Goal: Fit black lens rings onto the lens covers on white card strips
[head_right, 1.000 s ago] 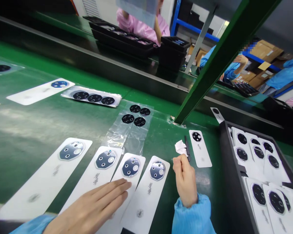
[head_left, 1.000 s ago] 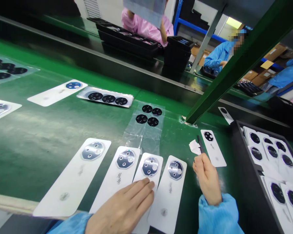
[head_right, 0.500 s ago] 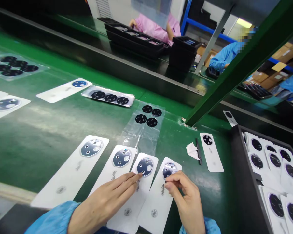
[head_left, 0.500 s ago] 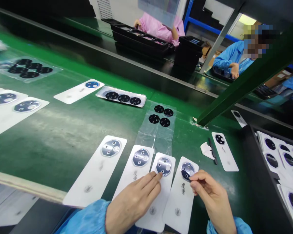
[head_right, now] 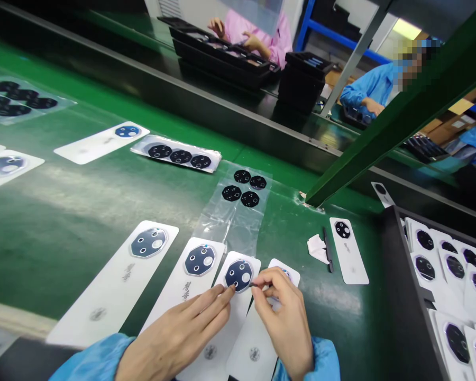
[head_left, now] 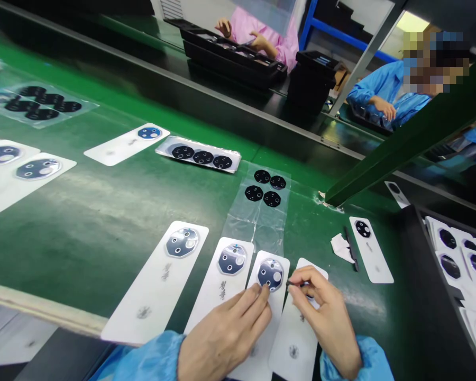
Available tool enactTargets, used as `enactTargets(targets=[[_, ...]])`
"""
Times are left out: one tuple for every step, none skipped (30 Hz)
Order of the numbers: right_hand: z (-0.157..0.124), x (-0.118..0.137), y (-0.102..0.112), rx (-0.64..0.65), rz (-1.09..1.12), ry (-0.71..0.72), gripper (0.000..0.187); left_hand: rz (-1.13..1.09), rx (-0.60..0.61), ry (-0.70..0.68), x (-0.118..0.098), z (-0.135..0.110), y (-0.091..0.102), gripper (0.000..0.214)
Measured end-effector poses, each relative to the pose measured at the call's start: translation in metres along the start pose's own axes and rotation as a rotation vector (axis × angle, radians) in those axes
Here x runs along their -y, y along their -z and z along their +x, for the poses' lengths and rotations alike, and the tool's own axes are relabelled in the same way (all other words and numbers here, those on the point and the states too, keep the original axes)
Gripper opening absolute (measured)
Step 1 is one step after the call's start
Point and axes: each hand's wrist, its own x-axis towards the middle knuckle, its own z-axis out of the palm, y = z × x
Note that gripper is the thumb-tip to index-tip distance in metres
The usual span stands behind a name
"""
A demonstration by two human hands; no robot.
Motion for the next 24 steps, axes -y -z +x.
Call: enactTargets(targets=[[0.003, 0.002, -0.003, 0.011, -0.027, 0.054, 0.008, 0.0, -0.006, 0.0, 0.0, 0.0, -0.001, 0.034], [0.006, 0.005, -0.007, 0.016, -0.067, 0.112, 0.011, 0.001, -0.016, -0.002, -0.001, -0.001, -0.001, 0.035], [0.008, 0.007, -0.01, 0.012, -0.12, 0.168, 0.014, 0.001, -0.025, -0.005, -0.001, -0.001, -0.002, 0.035], [0.01, 0.008, -0.014, -0.003, -0.185, 0.22, 0.016, 0.001, -0.032, -0.007, -0.001, -0.001, -0.003, 0.036], [0.011, 0.009, -0.016, -0.025, -0.254, 0.263, 0.018, 0.0, -0.034, -0.009, -0.001, -0.002, -0.004, 0.037], [0.011, 0.009, -0.019, -0.05, -0.323, 0.295, 0.021, 0.001, -0.031, -0.012, -0.001, -0.002, -0.005, 0.037], [0.011, 0.009, -0.021, -0.067, -0.387, 0.319, 0.022, 0.002, -0.028, -0.014, -0.001, -0.002, -0.005, 0.037], [0.01, 0.008, -0.022, -0.073, -0.444, 0.34, 0.023, 0.004, -0.027, -0.014, -0.001, -0.001, -0.005, 0.036], [0.01, 0.007, -0.023, -0.07, -0.495, 0.36, 0.024, 0.006, -0.024, -0.016, -0.001, -0.001, -0.005, 0.034], [0.01, 0.007, -0.024, -0.065, -0.538, 0.376, 0.024, 0.007, -0.028, -0.019, -0.001, -0.001, -0.005, 0.033], [0.01, 0.006, -0.024, -0.062, -0.574, 0.386, 0.024, 0.008, -0.032, -0.017, -0.001, -0.001, -0.005, 0.033], [0.01, 0.007, -0.024, -0.061, -0.598, 0.391, 0.025, 0.009, -0.035, -0.015, -0.001, -0.001, -0.004, 0.032], [0.011, 0.007, -0.023, -0.057, -0.61, 0.39, 0.024, 0.01, -0.037, -0.013, -0.001, -0.001, -0.004, 0.033], [0.012, 0.009, -0.023, -0.056, -0.612, 0.383, 0.024, 0.013, -0.036, -0.011, -0.002, -0.001, -0.004, 0.033], [0.013, 0.01, -0.022, -0.061, -0.608, 0.373, 0.023, 0.019, -0.034, -0.009, -0.002, -0.001, -0.004, 0.034], [0.013, 0.012, -0.022, -0.073, -0.606, 0.367, 0.023, 0.025, -0.032, -0.005, -0.002, -0.001, -0.004, 0.034], [0.013, 0.014, -0.021, -0.087, -0.612, 0.369, 0.023, 0.029, -0.033, -0.005, -0.002, -0.001, -0.005, 0.035], [0.013, 0.015, -0.022, -0.103, -0.628, 0.381, 0.023, 0.03, -0.039, -0.004, -0.002, -0.001, -0.005, 0.035], [0.013, 0.016, -0.023, -0.115, -0.657, 0.401, 0.023, 0.029, -0.047, -0.002, -0.002, 0.0, -0.005, 0.036], [0.013, 0.017, -0.024, -0.116, -0.692, 0.424, 0.023, 0.027, -0.054, -0.001, -0.002, 0.0, -0.005, 0.036], [0.012, 0.017, -0.025, -0.1, -0.722, 0.442, 0.023, 0.026, -0.057, 0.001, -0.002, 0.0, -0.005, 0.037], [0.012, 0.017, -0.026, -0.077, -0.738, 0.454, 0.023, 0.025, -0.057, 0.003, -0.002, 0.001, -0.004, 0.038], [0.011, 0.017, -0.026, -0.058, -0.742, 0.459, 0.023, 0.024, -0.063, 0.004, -0.002, 0.001, -0.004, 0.039], [0.011, 0.017, -0.026, -0.052, -0.736, 0.456, 0.023, 0.023, -0.07, 0.006, -0.002, 0.002, -0.004, 0.039]])
